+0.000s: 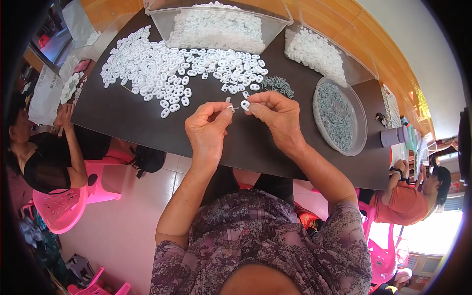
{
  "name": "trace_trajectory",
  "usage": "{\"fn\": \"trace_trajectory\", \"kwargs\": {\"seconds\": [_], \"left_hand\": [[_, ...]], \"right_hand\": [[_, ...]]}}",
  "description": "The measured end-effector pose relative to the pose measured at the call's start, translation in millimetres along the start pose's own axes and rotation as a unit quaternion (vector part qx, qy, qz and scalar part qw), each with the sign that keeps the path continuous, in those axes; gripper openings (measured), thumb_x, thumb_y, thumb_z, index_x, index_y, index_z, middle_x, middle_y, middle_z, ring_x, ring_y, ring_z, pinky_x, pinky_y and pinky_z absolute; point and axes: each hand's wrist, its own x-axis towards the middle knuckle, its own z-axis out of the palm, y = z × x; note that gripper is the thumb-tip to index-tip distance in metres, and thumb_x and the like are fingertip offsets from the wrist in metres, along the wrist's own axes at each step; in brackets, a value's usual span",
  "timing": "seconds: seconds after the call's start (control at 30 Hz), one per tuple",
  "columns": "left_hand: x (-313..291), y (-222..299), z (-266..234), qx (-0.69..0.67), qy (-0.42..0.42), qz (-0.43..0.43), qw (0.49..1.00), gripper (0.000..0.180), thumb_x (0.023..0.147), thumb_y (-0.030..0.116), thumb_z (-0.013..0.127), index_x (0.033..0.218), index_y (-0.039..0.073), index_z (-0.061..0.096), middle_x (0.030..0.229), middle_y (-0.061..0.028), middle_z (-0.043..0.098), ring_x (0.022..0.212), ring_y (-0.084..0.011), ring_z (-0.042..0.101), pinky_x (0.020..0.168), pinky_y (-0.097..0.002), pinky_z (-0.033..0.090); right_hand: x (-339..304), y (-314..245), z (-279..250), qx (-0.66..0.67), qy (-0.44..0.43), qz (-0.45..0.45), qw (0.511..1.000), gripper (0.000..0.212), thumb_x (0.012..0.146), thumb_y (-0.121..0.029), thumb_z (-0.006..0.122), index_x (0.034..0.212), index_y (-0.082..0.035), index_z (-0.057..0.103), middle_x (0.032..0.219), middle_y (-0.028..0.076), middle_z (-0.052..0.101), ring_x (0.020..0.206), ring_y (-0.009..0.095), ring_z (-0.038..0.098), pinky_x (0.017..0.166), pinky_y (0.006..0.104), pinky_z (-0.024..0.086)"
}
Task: Assembling small white plastic components by inserting small pieces into them at a workbench.
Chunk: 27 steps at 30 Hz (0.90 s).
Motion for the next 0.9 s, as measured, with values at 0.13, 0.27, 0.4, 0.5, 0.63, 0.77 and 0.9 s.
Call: {"fn": "trace_trajectory", "kwargs": {"seconds": [0.13, 0.27, 0.4, 0.5, 0.63, 0.77, 0.9], "left_hand": [[-6.7, 6.1, 1.3, -0.054, -0.011, -0.018, 0.998, 0.011, 0.082, 0.0, 0.063, 0.093, -0.003, 0.065, 0.074, -0.0022, 0.06, 0.06, -0.0064, 0.055, 0.046, -0.0179, 0.04], [-17.1, 12.1, 4.1, -0.084, -0.002, -0.011, 0.996, 0.012, 0.083, -0.001, 0.062, 0.095, -0.003, 0.064, 0.075, -0.0023, 0.06, 0.06, -0.0069, 0.055, 0.046, -0.0179, 0.041], [-24.5, 12.2, 3.4, -0.071, -0.013, -0.008, 0.997, 0.012, 0.083, -0.001, 0.061, 0.095, -0.004, 0.063, 0.075, -0.0028, 0.06, 0.06, -0.0068, 0.056, 0.047, -0.018, 0.042], [-27.5, 10.6, 3.7, -0.071, -0.012, -0.018, 0.997, 0.012, 0.084, -0.001, 0.061, 0.095, -0.004, 0.062, 0.075, -0.0028, 0.059, 0.06, -0.0064, 0.056, 0.047, -0.0176, 0.043], [-30.1, 10.0, 4.3, -0.069, -0.011, -0.031, 0.997, 0.012, 0.084, 0.0, 0.061, 0.095, -0.003, 0.062, 0.075, -0.0022, 0.059, 0.06, -0.0058, 0.056, 0.047, -0.0171, 0.042], [-31.0, 6.9, 3.9, -0.067, -0.011, -0.031, 0.997, 0.012, 0.084, 0.0, 0.061, 0.095, -0.003, 0.062, 0.075, -0.0017, 0.059, 0.06, -0.0053, 0.055, 0.047, -0.0168, 0.042], [-31.8, 7.6, 4.9, -0.067, -0.007, -0.025, 0.997, 0.012, 0.084, 0.001, 0.061, 0.094, -0.004, 0.062, 0.076, -0.0038, 0.061, 0.06, -0.0071, 0.056, 0.047, -0.0181, 0.042]], "right_hand": [[-5.8, -2.9, 4.6, 0.022, 0.003, -0.014, 1.0, 0.017, 0.081, -0.003, 0.065, 0.097, 0.002, 0.064, 0.082, 0.006, 0.067, 0.074, 0.009, 0.061, 0.067, 0.0197, 0.046], [-11.5, -6.5, 6.9, 0.05, 0.014, -0.008, 0.999, 0.016, 0.082, -0.004, 0.064, 0.098, 0.001, 0.065, 0.081, 0.006, 0.067, 0.073, 0.008, 0.06, 0.064, 0.0187, 0.044], [-15.2, -6.6, 8.0, 0.05, 0.013, -0.011, 0.999, 0.015, 0.083, -0.006, 0.064, 0.097, 0.001, 0.065, 0.08, 0.006, 0.067, 0.071, 0.007, 0.058, 0.062, 0.0177, 0.042], [-16.8, -7.9, 9.9, 0.061, 0.008, -0.013, 0.998, 0.015, 0.083, -0.005, 0.064, 0.097, 0.001, 0.065, 0.081, 0.006, 0.067, 0.072, 0.008, 0.059, 0.063, 0.0184, 0.043], [-17.2, -5.5, 10.6, 0.062, 0.006, -0.008, 0.998, 0.015, 0.082, -0.003, 0.064, 0.097, 0.002, 0.064, 0.084, 0.007, 0.067, 0.074, 0.009, 0.061, 0.065, 0.0196, 0.045], [-18.8, -4.1, 12.5, 0.053, 0.011, -0.015, 0.998, 0.013, 0.082, -0.001, 0.062, 0.093, 0.004, 0.064, 0.082, 0.005, 0.065, 0.075, 0.007, 0.06, 0.067, 0.0203, 0.047], [-19.4, -2.1, 13.6, 0.043, 0.01, -0.032, 0.998, 0.011, 0.082, -0.002, 0.063, 0.092, 0.002, 0.065, 0.08, 0.003, 0.065, 0.073, 0.006, 0.058, 0.066, 0.0195, 0.046]]}}
